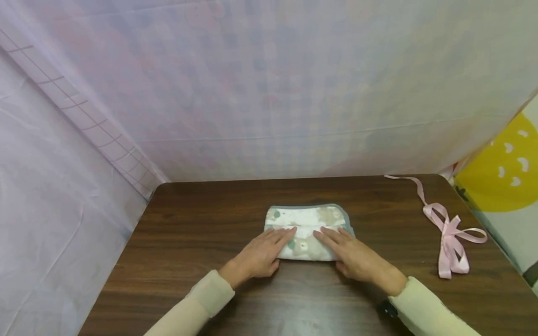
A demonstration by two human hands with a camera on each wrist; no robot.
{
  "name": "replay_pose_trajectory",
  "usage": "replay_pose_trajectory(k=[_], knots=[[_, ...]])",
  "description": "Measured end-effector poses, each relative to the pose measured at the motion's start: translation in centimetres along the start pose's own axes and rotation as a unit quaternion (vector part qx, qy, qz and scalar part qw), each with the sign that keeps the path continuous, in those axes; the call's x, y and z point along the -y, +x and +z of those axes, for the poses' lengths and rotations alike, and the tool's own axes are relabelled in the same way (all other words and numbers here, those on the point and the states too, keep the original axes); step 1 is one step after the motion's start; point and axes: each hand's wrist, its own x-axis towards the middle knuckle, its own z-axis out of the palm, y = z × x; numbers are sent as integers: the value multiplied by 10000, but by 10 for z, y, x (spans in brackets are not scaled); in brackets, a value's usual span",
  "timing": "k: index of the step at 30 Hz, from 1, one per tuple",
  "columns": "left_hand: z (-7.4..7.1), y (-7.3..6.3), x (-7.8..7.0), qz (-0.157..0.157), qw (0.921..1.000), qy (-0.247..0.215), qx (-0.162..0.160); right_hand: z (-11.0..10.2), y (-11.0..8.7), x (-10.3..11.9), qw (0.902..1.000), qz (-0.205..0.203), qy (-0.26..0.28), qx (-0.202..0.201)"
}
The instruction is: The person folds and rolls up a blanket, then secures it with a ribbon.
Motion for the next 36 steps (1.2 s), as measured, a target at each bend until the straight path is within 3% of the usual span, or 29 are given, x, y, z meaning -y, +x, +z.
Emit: replay_pose_trajectory(k=[4,14,28,36], knots=[[3,2,0,79,9994,309,-149,1,1,-1,10000,-10,4,-82],[3,6,0,59,9953,962,-127,5,1,-4,9995,-6,-46,-322],[6,6,4,337,9928,962,-625,3,-1,-5,9991,117,-211,-335],[0,4,2,315,9969,470,-544,0,-1,-6,9979,-151,-250,-572]])
